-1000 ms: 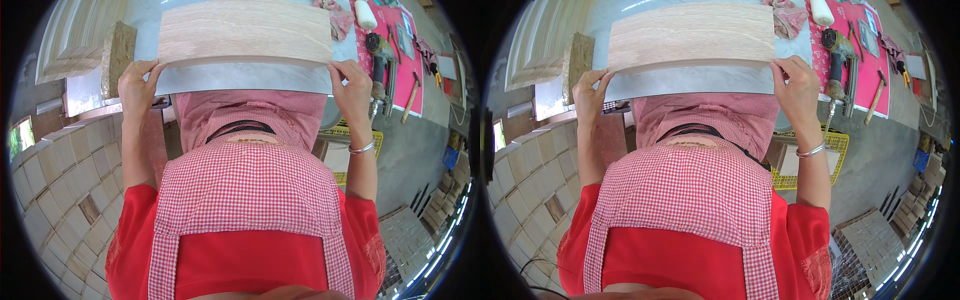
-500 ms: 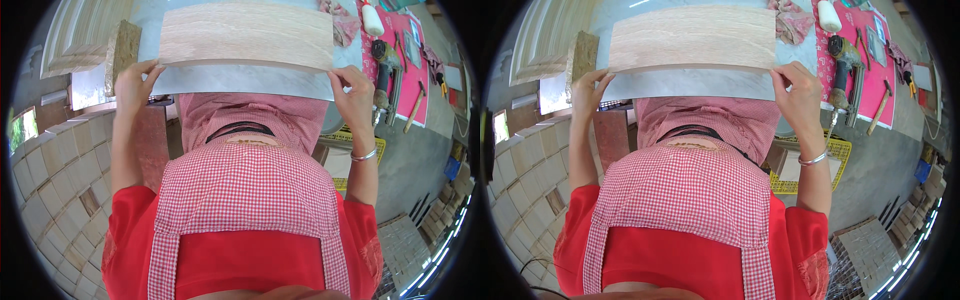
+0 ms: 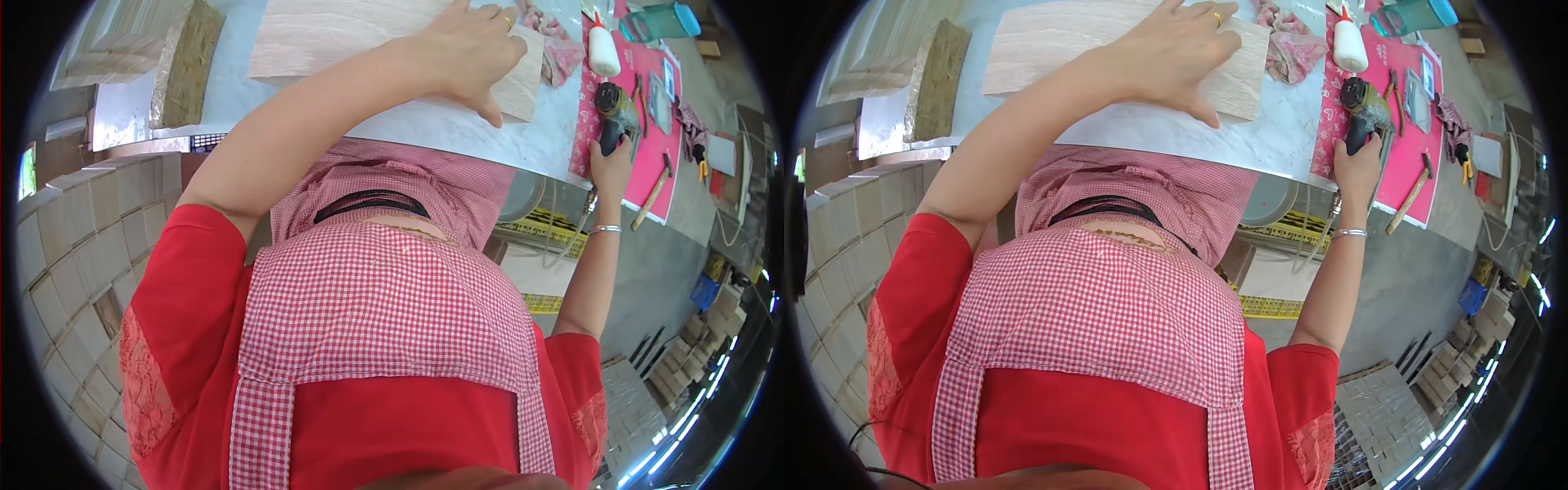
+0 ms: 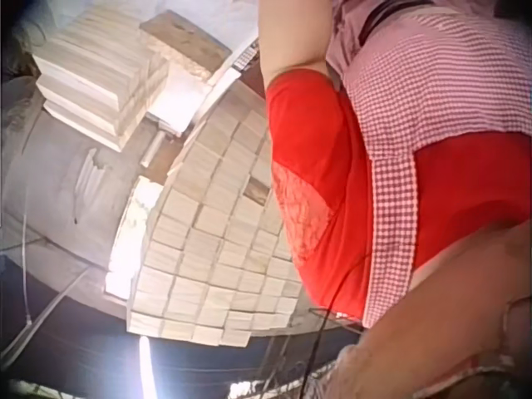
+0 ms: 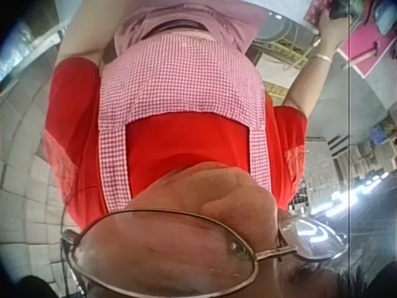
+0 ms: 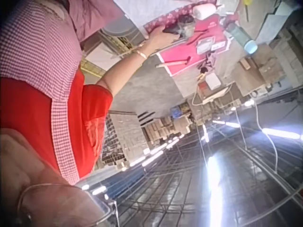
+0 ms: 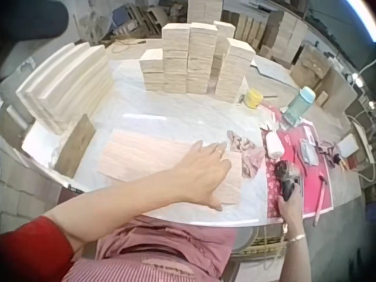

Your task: Assembling small wooden boxes using wood glue and a pneumatic nail gun.

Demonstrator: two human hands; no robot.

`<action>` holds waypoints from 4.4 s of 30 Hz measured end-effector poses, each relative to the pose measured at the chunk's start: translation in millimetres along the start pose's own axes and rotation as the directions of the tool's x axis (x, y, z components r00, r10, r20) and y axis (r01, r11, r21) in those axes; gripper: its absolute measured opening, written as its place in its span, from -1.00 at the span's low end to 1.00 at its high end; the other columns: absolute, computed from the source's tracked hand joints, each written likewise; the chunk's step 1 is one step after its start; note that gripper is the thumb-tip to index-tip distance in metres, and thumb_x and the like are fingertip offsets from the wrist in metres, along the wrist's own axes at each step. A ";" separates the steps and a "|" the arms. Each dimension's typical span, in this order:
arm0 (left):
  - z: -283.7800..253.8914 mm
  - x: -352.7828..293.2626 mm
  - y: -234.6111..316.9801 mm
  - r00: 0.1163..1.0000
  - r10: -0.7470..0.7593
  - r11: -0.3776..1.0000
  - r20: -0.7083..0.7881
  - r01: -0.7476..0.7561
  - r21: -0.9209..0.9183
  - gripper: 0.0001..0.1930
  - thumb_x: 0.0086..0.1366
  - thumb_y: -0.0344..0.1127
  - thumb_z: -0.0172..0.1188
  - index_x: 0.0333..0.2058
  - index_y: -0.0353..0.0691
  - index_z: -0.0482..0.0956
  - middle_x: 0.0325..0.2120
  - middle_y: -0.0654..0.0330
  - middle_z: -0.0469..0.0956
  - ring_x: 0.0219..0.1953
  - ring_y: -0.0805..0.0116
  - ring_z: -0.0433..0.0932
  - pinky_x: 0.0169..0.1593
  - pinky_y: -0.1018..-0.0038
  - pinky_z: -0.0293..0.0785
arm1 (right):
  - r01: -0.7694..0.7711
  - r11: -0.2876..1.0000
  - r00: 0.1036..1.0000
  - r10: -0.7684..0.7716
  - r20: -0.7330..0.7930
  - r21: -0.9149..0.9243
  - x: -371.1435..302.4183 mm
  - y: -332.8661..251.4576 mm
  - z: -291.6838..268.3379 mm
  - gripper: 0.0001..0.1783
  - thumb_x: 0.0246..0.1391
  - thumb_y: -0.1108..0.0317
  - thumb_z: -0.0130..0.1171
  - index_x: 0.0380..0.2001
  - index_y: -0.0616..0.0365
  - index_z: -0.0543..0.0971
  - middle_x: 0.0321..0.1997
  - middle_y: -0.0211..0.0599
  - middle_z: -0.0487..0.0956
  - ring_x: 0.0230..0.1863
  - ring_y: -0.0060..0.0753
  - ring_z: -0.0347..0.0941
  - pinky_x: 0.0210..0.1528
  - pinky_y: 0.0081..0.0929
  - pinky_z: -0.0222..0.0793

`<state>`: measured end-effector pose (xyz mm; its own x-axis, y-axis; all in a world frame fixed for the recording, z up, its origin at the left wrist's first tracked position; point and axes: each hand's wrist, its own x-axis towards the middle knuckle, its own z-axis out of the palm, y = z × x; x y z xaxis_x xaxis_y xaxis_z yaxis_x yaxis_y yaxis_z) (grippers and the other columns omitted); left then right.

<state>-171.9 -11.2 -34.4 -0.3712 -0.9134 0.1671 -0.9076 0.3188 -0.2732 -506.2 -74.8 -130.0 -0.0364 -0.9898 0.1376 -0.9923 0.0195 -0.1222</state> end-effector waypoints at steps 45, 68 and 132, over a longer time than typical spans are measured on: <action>4.0 4.7 -51.0 0.992 -0.042 0.794 0.116 0.104 -0.599 -0.29 -0.27 0.01 0.49 -0.16 -0.35 0.56 -0.11 -0.13 0.47 0.03 -0.01 0.41 0.08 0.11 0.35 | -0.139 0.860 0.876 -0.125 0.466 0.491 -57.3 -159.4 -166.9 -0.75 0.06 0.28 0.36 -0.35 0.23 0.58 -0.69 -0.53 0.42 -0.78 -0.75 0.21 -0.76 -0.66 0.05; -1.7 -154.1 -183.3 0.956 -0.066 0.862 0.286 0.199 -0.467 -0.40 -0.25 0.02 0.42 -0.29 -0.22 0.42 -0.24 0.00 0.42 -0.08 0.02 0.40 -0.02 0.22 0.28 | 0.053 0.839 0.810 -0.353 0.469 0.541 -79.8 -228.8 -163.2 -0.66 0.01 0.18 0.41 -0.31 0.23 0.61 -0.64 -0.53 0.47 -0.72 -0.75 0.28 -0.69 -0.69 0.16; 41.0 -264.3 -97.9 0.704 -0.699 0.600 -0.130 0.477 -0.642 -0.12 -0.10 0.09 0.44 0.17 -0.17 0.32 0.10 -0.04 0.31 0.11 -0.02 0.34 0.15 0.15 0.28 | 0.279 0.641 0.703 -0.644 0.302 0.715 -117.7 -274.5 -144.0 -0.69 0.03 0.31 0.38 -0.25 0.28 0.55 -0.60 -0.48 0.49 -0.72 -0.71 0.31 -0.71 -0.66 0.17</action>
<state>23.1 188.7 -90.6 0.3473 -0.8324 0.4319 -0.8477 -0.0817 0.5242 -246.6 56.7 28.9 0.6489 -0.7511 -0.1219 -0.5618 -0.3648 -0.7425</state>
